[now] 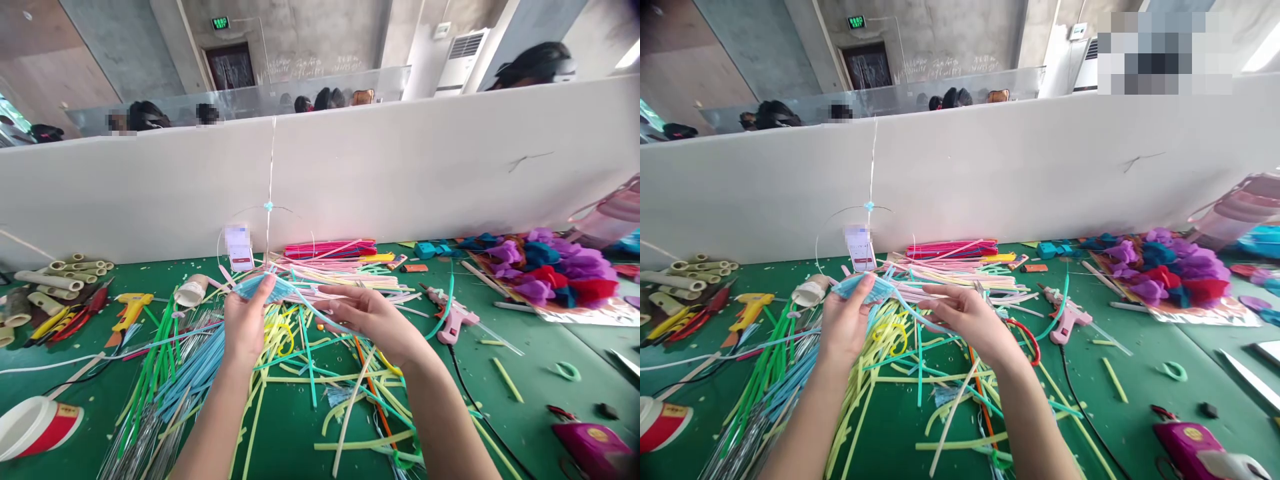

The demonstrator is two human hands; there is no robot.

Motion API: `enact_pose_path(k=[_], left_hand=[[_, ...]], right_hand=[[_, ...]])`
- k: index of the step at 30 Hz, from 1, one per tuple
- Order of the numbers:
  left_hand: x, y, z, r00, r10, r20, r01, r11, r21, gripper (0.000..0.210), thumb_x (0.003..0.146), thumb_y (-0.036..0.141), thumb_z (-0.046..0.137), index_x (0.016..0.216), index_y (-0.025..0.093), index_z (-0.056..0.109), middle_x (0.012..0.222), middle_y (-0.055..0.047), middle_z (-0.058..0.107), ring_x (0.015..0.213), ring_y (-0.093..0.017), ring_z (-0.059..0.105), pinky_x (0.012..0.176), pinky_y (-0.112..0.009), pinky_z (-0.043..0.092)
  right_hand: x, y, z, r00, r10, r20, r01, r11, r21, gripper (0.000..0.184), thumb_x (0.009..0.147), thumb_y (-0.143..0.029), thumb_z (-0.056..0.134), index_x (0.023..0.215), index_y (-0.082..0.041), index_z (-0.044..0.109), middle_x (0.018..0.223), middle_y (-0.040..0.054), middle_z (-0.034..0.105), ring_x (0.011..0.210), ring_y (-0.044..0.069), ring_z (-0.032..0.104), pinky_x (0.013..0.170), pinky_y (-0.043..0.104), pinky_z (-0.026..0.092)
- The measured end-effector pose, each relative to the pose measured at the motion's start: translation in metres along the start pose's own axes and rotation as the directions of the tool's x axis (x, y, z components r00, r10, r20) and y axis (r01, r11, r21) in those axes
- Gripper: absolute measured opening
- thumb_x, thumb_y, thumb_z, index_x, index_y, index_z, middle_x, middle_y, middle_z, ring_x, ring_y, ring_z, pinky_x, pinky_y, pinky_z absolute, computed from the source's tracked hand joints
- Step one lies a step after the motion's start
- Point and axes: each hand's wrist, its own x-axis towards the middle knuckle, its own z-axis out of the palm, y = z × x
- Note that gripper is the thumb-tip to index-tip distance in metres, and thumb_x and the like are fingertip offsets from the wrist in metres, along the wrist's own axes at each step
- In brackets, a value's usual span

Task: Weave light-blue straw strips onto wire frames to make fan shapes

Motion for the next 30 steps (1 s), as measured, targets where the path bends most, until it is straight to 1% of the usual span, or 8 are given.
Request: enact_pose_path(k=[2,6,8,11,13,17,22,30], left_hand=[[0.001,0.004,-0.001,0.994,-0.103,0.022,0.105,0.987,-0.119,0.024,0.067,0.031,0.086,0.078,0.015,0.072,0.074,0.000,0.072,0.066,-0.011,0.067,0.057,-0.019,0.053],[-0.004,0.009,0.001,0.970,-0.220,0.102,0.236,0.955,-0.180,0.027,0.063,0.029,0.089,0.075,0.014,0.071,0.069,0.001,0.070,0.059,-0.009,0.065,0.049,-0.015,0.051],[-0.007,0.010,0.003,0.946,-0.286,0.151,0.310,0.935,-0.173,0.027,0.063,0.028,0.089,0.076,0.013,0.071,0.069,0.001,0.070,0.057,-0.008,0.064,0.049,-0.015,0.051],[-0.010,0.009,0.004,0.916,-0.335,0.221,0.373,0.915,-0.157,0.025,0.065,0.028,0.089,0.075,0.013,0.071,0.068,0.001,0.070,0.057,-0.007,0.063,0.052,-0.015,0.053],[-0.011,0.008,0.005,0.911,-0.334,0.241,0.377,0.912,-0.162,0.024,0.065,0.027,0.088,0.073,0.013,0.070,0.067,0.002,0.069,0.057,-0.006,0.062,0.055,-0.014,0.054],[-0.011,0.007,0.005,0.907,-0.336,0.253,0.384,0.908,-0.170,0.024,0.065,0.028,0.089,0.073,0.013,0.071,0.067,0.002,0.069,0.057,-0.006,0.062,0.055,-0.015,0.055],[-0.011,0.006,0.004,0.902,-0.349,0.255,0.398,0.901,-0.172,0.024,0.066,0.029,0.088,0.076,0.014,0.072,0.069,0.002,0.070,0.058,-0.007,0.063,0.056,-0.015,0.055],[-0.011,0.007,0.006,0.928,-0.271,0.256,0.321,0.930,-0.178,0.022,0.068,0.030,0.086,0.076,0.014,0.073,0.068,0.002,0.068,0.058,-0.007,0.061,0.056,-0.016,0.053]], right_hand=[[-0.002,-0.001,-0.007,1.000,-0.004,0.010,0.004,0.999,-0.050,0.049,0.080,-0.041,0.075,0.125,-0.023,0.067,0.114,0.0091,0.074,0.097,0.020,0.072,0.092,0.039,0.058],[-0.002,0.002,-0.008,0.997,-0.054,0.062,0.064,0.984,-0.164,0.037,0.080,-0.041,0.075,0.112,-0.023,0.075,0.116,0.0071,0.074,0.092,0.021,0.073,0.085,0.038,0.062],[-0.001,0.004,-0.002,0.991,-0.085,0.101,0.100,0.983,-0.154,0.034,0.078,-0.040,0.077,0.109,-0.025,0.076,0.116,0.0054,0.074,0.084,0.019,0.074,0.078,0.036,0.064],[-0.001,0.004,0.008,0.981,-0.171,0.097,0.178,0.981,-0.072,0.029,0.077,-0.037,0.079,0.104,-0.026,0.078,0.101,0.0035,0.078,0.073,0.016,0.074,0.071,0.032,0.064],[0.000,0.003,0.014,0.970,-0.236,0.065,0.239,0.970,-0.046,0.024,0.075,-0.035,0.080,0.097,-0.025,0.080,0.093,0.0038,0.078,0.073,0.016,0.074,0.070,0.030,0.064],[0.004,0.003,0.018,0.955,-0.296,0.028,0.297,0.954,-0.040,0.022,0.075,-0.034,0.081,0.094,-0.023,0.081,0.093,0.0054,0.078,0.076,0.017,0.074,0.070,0.029,0.063],[0.012,0.009,0.023,0.930,-0.367,-0.008,0.367,0.930,-0.027,0.016,0.073,-0.033,0.082,0.085,-0.023,0.082,0.082,0.0049,0.078,0.066,0.017,0.071,0.062,0.028,0.062],[0.016,0.018,0.035,0.917,-0.385,-0.105,0.392,0.918,0.052,0.015,0.071,-0.035,0.084,0.079,-0.023,0.080,0.072,0.0029,0.076,0.059,0.015,0.068,0.056,0.027,0.058]])
